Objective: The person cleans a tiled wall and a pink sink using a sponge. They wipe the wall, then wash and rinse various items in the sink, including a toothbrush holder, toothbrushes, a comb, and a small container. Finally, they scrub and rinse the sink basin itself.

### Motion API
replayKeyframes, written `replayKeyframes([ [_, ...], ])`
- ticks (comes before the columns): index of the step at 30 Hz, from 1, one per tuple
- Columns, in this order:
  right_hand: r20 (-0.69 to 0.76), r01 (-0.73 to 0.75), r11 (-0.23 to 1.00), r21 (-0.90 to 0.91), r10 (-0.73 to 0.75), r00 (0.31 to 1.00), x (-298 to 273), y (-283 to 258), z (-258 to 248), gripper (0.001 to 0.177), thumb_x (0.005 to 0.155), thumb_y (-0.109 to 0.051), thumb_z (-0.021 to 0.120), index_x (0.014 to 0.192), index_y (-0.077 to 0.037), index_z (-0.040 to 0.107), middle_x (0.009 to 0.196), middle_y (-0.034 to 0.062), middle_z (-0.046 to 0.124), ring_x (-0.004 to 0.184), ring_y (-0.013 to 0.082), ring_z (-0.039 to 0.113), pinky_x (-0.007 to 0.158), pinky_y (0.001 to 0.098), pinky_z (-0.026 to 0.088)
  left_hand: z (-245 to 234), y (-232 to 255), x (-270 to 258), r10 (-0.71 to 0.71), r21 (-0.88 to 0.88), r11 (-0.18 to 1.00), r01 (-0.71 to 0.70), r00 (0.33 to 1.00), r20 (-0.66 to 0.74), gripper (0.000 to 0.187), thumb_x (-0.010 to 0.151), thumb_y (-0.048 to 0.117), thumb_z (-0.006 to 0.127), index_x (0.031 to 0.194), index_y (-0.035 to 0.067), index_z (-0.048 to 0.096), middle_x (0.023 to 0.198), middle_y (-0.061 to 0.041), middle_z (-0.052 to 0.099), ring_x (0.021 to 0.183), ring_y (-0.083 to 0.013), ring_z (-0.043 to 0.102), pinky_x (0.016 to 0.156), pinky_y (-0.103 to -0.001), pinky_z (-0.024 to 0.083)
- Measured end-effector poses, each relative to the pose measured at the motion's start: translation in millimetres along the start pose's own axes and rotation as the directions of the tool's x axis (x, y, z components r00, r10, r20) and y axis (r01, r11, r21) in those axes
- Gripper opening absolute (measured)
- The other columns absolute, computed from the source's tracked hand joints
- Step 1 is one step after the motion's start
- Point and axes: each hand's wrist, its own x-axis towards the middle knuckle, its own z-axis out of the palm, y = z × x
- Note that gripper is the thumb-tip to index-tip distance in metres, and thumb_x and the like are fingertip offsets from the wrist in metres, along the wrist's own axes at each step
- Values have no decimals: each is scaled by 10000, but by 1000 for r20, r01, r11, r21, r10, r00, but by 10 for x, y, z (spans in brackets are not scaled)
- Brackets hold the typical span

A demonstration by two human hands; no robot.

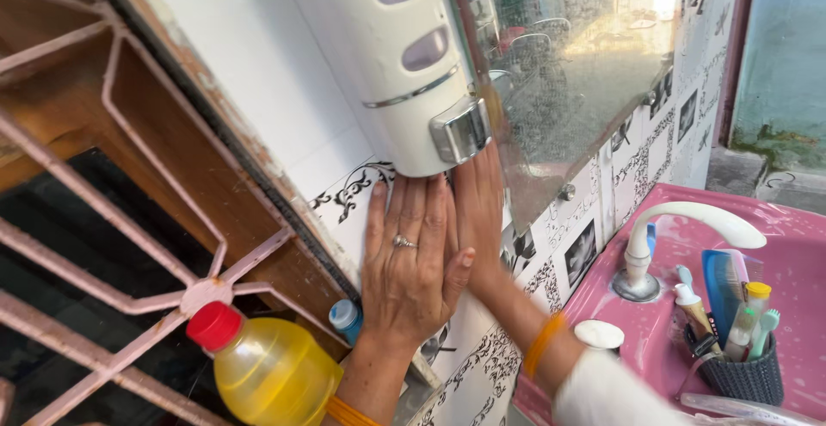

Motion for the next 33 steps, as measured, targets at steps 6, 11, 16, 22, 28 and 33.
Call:
replayKeyframes([
  [6, -55, -468, 883, -38, 466, 883, -1573, 4, -102, 679, 1086, -374, 308, 1603, 46, 173, 1690, 264, 165, 1581, 414, 104, 1256, 497, 85, 215, 124, -196, 11, 88, 996, -26, 986, 166, 664, 1051, 352, 402, 1566, -64, 341, 1645, -227, 367, 1549, -347, 321, 1278, -487, 203],
  [11, -182, -570, 821, -42, 555, 812, -1622, 611, -56, 660, 1110, -370, 253, 1620, 37, 153, 1701, 254, 146, 1590, 399, 89, 1272, 483, 62, 545, 298, -486, 104, 348, 884, -311, 858, 504, 684, 945, 227, 420, 1550, -67, 299, 1648, -200, 286, 1546, -296, 217, 1255, -445, 146],
  [16, -265, -593, 795, -129, 549, 793, -1093, 1912, -235, 624, 1136, -373, 244, 1631, -2, 172, 1712, 216, 189, 1607, 348, 140, 1312, 442, 99, 708, 300, -539, 90, 391, 850, -353, 829, 551, 714, 906, 216, 408, 1560, -43, 286, 1663, -155, 255, 1549, -255, 172, 1250, -420, 111],
  [22, -262, -805, 591, -59, 769, 583, -1736, 2033, -87, 678, 1103, -384, 266, 1630, -5, 70, 1704, 245, 79, 1587, 369, 33, 1278, 435, 30, 755, 318, -540, 77, 362, 871, -333, 820, 568, 700, 922, 225, 410, 1558, -44, 293, 1665, -142, 258, 1544, -244, 182, 1247, -407, 130],
  [28, -16, -865, 501, 30, 865, 501, -2666, 1043, -158, 687, 1067, -360, 322, 1613, -37, 58, 1717, 196, 3, 1584, 323, -21, 1255, 399, 9, 871, 338, -731, 91, 277, 915, -294, 818, 568, 659, 934, 198, 406, 1548, -28, 334, 1648, -137, 312, 1535, -225, 229, 1260, -386, 149],
  [33, -22, -963, 229, 141, 973, 229, -2695, 647, -215, 692, 818, 0, 513, 1486, -81, 349, 1518, 155, 376, 1434, 291, 364, 1194, 363, 291, 1014, 471, -1051, 165, 256, 860, -441, 716, 679, 660, 920, 205, 413, 1526, -52, 353, 1629, -154, 333, 1527, -231, 238, 1246, -389, 164],
])
